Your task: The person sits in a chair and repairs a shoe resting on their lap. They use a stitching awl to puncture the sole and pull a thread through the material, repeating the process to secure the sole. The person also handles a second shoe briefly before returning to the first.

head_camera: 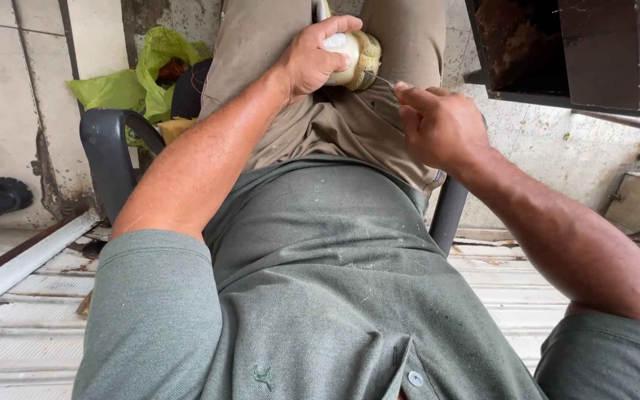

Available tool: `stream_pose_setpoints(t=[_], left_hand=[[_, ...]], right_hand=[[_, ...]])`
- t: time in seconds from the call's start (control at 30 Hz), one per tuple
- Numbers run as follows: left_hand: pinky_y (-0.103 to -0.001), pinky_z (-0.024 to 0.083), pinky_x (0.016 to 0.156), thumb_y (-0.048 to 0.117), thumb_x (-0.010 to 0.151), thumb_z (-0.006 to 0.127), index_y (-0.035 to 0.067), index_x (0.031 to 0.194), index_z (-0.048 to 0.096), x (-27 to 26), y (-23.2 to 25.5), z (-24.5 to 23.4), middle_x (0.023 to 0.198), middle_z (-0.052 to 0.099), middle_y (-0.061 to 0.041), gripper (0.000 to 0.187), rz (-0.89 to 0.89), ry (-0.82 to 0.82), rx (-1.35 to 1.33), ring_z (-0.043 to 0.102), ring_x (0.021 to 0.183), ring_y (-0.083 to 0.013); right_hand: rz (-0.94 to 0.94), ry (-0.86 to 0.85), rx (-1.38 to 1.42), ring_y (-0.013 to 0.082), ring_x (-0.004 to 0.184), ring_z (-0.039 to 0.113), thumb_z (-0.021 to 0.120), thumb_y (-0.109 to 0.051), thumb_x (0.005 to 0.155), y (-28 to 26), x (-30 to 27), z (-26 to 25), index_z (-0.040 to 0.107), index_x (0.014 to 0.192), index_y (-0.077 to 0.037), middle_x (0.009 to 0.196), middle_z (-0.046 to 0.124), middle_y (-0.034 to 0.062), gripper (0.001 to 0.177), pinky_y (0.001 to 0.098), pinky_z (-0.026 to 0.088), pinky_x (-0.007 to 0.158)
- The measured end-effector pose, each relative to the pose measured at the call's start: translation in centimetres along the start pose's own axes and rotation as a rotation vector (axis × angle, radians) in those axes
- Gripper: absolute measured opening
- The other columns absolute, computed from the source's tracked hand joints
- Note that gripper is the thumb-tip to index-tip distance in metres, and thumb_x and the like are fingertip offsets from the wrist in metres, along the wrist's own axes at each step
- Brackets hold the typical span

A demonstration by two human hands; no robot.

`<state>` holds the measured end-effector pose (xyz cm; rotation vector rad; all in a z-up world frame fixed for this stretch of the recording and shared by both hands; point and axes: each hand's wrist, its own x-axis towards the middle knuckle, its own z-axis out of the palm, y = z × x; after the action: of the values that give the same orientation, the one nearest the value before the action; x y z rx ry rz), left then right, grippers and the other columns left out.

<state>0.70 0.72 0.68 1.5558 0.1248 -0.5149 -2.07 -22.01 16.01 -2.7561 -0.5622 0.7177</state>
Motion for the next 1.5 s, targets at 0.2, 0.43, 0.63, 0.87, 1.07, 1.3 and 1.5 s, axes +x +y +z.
stream_pose_setpoints(t=[0.2, 0.43, 0.63, 0.87, 1.07, 1.3, 1.5], left_hand=[[-0.019, 0.049, 0.077, 0.006, 0.076, 0.065, 0.023, 0.135, 0.066, 0.3, -0.6, 0.0, 0.129, 0.067, 0.004, 0.061, 0.006, 0.010, -0.007, 0.060, 0.101, -0.0100], [-0.019, 0.049, 0.078, 0.005, 0.075, 0.063, 0.022, 0.136, 0.065, 0.0, -0.1, 0.1, 0.132, 0.067, 0.004, 0.063, -0.006, 0.005, 0.001, 0.061, 0.104, -0.0101], [-0.020, 0.051, 0.078, 0.005, 0.076, 0.064, 0.022, 0.137, 0.064, 0.3, -0.5, 0.1, 0.132, 0.067, 0.002, 0.064, -0.002, 0.005, 0.021, 0.062, 0.103, -0.0112], [-0.019, 0.049, 0.072, 0.005, 0.075, 0.063, 0.025, 0.136, 0.066, -0.1, 0.5, 0.1, 0.126, 0.067, 0.004, 0.064, -0.057, 0.016, 0.012, 0.059, 0.094, -0.0094], [-0.018, 0.051, 0.079, 0.002, 0.072, 0.064, 0.019, 0.134, 0.067, 0.8, -0.7, 0.3, 0.127, 0.068, 0.002, 0.064, 0.011, 0.035, -0.018, 0.063, 0.100, -0.0103], [-0.017, 0.052, 0.081, 0.003, 0.071, 0.063, 0.021, 0.135, 0.066, 1.5, 0.2, -0.2, 0.128, 0.069, 0.004, 0.066, 0.013, 0.037, 0.060, 0.064, 0.101, -0.0088], [-0.017, 0.049, 0.079, 0.005, 0.073, 0.064, 0.020, 0.135, 0.066, 1.2, -0.3, 0.1, 0.130, 0.068, 0.004, 0.064, 0.015, 0.029, 0.008, 0.063, 0.103, -0.0083]], right_hand=[[-0.044, 0.010, -0.012, 0.0280, 0.083, 0.076, 0.050, -0.017, 0.101, 0.1, 0.2, 0.1, 0.072, 0.135, -0.012, 0.118, 0.076, 0.0163, 0.041, 0.0459, 0.064, 0.055], [0.151, -0.056, 0.083, 0.0178, 0.047, 0.055, 0.048, -0.026, 0.104, -0.4, 0.0, -0.2, 0.068, 0.138, -0.023, 0.114, 0.069, 0.0070, 0.040, 0.0333, 0.044, 0.036], [0.169, -0.045, 0.198, 0.0237, 0.074, 0.070, 0.055, -0.023, 0.101, -0.9, -0.1, -0.7, 0.069, 0.137, -0.018, 0.128, 0.071, 0.0087, 0.039, 0.0393, 0.054, 0.047], [0.404, -0.202, 0.457, 0.0219, 0.124, 0.065, 0.057, -0.023, 0.099, -2.3, 0.2, -2.0, 0.061, 0.141, -0.014, 0.147, 0.060, 0.0054, 0.043, 0.0388, 0.059, 0.092], [0.370, -0.142, 0.288, 0.0205, 0.051, 0.058, 0.053, -0.028, 0.100, -1.4, 0.2, -0.6, 0.064, 0.141, -0.026, 0.134, 0.069, 0.0066, 0.043, 0.0343, 0.042, 0.037], [0.008, 0.017, 0.005, 0.0189, 0.056, 0.062, 0.056, -0.021, 0.105, 0.8, 1.0, 1.7, 0.068, 0.142, -0.017, 0.103, 0.075, 0.0117, 0.039, 0.0353, 0.054, 0.042], [-0.138, 0.171, 0.008, 0.0350, 0.064, 0.065, 0.058, -0.017, 0.100, 1.4, 1.1, 2.6, 0.076, 0.127, -0.014, 0.094, 0.075, 0.0117, 0.033, 0.0495, 0.050, 0.047]])
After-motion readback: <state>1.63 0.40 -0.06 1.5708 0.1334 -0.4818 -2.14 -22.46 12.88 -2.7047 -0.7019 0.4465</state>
